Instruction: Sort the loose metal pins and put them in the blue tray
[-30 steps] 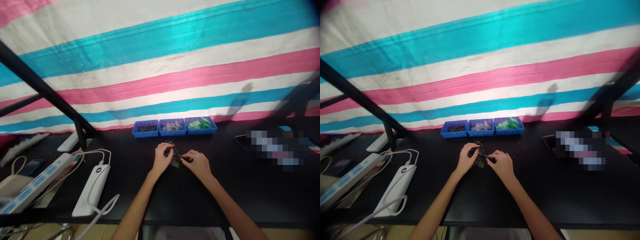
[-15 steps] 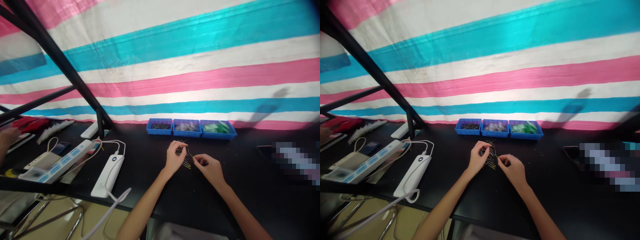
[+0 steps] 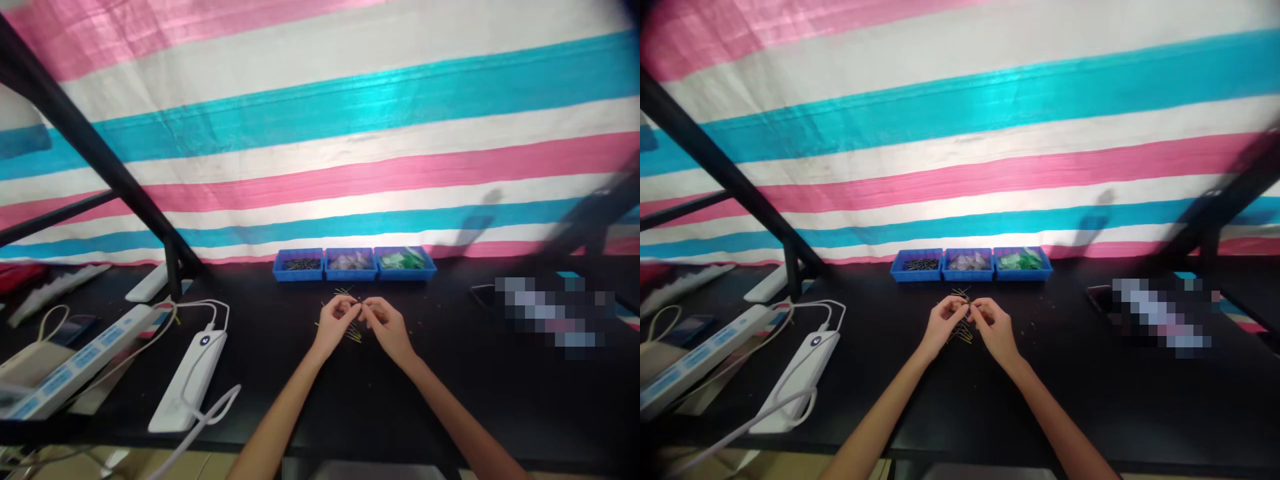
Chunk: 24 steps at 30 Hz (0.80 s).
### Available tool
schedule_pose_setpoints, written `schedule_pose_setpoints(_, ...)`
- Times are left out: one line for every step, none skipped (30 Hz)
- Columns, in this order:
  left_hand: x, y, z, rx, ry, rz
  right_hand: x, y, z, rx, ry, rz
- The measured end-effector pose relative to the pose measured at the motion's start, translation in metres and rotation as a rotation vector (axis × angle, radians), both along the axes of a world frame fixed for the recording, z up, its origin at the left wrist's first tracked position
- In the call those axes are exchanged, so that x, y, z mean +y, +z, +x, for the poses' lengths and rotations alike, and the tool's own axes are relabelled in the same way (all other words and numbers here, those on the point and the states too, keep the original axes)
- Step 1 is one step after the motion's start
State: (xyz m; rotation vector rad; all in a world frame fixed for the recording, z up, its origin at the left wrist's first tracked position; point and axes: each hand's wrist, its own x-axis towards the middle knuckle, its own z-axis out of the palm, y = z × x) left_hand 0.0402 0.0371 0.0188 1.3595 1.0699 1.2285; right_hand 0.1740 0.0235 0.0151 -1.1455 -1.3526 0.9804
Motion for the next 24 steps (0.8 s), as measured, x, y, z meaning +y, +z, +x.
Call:
schedule_pose_setpoints(0.001,0.001,-0.001,-0.028,-0.006,-0.014,0.003,0.002,-0.003,0.025,0.007,0.004)
schedule_pose_setpoints(0.001,0.002,-0.002,-0.054,0.002,-0.029,0.005,0.003,-0.005,0.046,0.009,0.012)
schedule_pose_setpoints(0.002,0.003,-0.003,-0.079,0.02,-0.039,0.007,0.003,-0.008,0.061,0.017,0.021)
schedule_pose_setpoints(0.003,0.003,-0.004,-0.101,0.042,-0.05,0.009,0.004,-0.01,0.071,0.024,0.022)
schedule_pose_setpoints(0.003,0.004,-0.006,-0.12,0.07,-0.058,0.01,0.003,-0.012,0.08,0.032,0.019)
schedule_pose_setpoints(0.004,0.005,-0.006,-0.128,0.096,-0.06,0.011,0.002,-0.013,0.09,0.039,0.017)
schedule_pose_setpoints(0.005,0.005,-0.007,-0.122,0.111,-0.061,0.011,0.001,-0.014,0.095,0.048,0.015)
schedule_pose_setpoints(0.006,0.005,-0.008,-0.111,0.124,-0.06,0.011,0.0,-0.014,0.096,0.052,0.013)
schedule_pose_setpoints(0.007,0.004,-0.008,-0.096,0.133,-0.057,0.01,-0.002,-0.014,0.093,0.054,0.012)
schedule_pose_setpoints(0.007,0.004,-0.008,-0.079,0.136,-0.052,0.01,-0.003,-0.014,0.088,0.055,0.012)
schedule_pose_setpoints(0.008,0.003,-0.007,-0.064,0.133,-0.046,0.009,-0.004,-0.013,0.084,0.054,0.013)
schedule_pose_setpoints(0.008,0.002,-0.007,-0.05,0.127,-0.04,0.008,-0.004,-0.012,0.083,0.054,0.015)
schedule_pose_setpoints(0.008,0.001,-0.007,-0.039,0.115,-0.036,0.007,-0.004,-0.011,0.087,0.054,0.016)
schedule_pose_setpoints(0.008,0.0,-0.006,-0.032,0.105,-0.032,0.006,-0.004,-0.01,0.095,0.057,0.016)
schedule_pose_setpoints(0.007,-0.001,-0.006,-0.027,0.097,-0.028,0.005,-0.004,-0.009,0.105,0.06,0.014)
schedule_pose_setpoints(0.007,-0.001,-0.006,-0.023,0.091,-0.023,0.005,-0.003,-0.009,0.112,0.063,0.01)
schedule_pose_setpoints(0.007,-0.001,-0.006,-0.019,0.087,-0.016,0.004,-0.003,-0.008,0.115,0.069,0.003)
schedule_pose_setpoints(0.007,-0.001,-0.006,-0.014,0.084,-0.007,0.004,-0.003,-0.008,0.114,0.075,-0.007)
schedule_pose_setpoints(0.008,-0.001,-0.006,-0.007,0.083,0.003,0.003,-0.002,-0.008,0.114,0.083,-0.02)
schedule_pose_setpoints(0.008,-0.001,-0.006,0.0,0.085,0.012,0.003,-0.002,-0.008,0.113,0.094,-0.034)
schedule_pose_setpoints(0.008,-0.001,-0.006,0.006,0.09,0.018,0.003,-0.002,-0.008,0.114,0.106,-0.048)
schedule_pose_setpoints(0.009,-0.002,-0.006,0.011,0.099,0.023,0.002,-0.001,-0.007,0.114,0.119,-0.061)
schedule_pose_setpoints(0.009,-0.002,-0.007,0.014,0.108,0.029,0.002,-0.001,-0.007,0.112,0.133,-0.07)
schedule_pose_setpoints(0.009,-0.003,-0.007,0.016,0.118,0.033,0.001,-0.001,-0.007,0.106,0.144,-0.074)
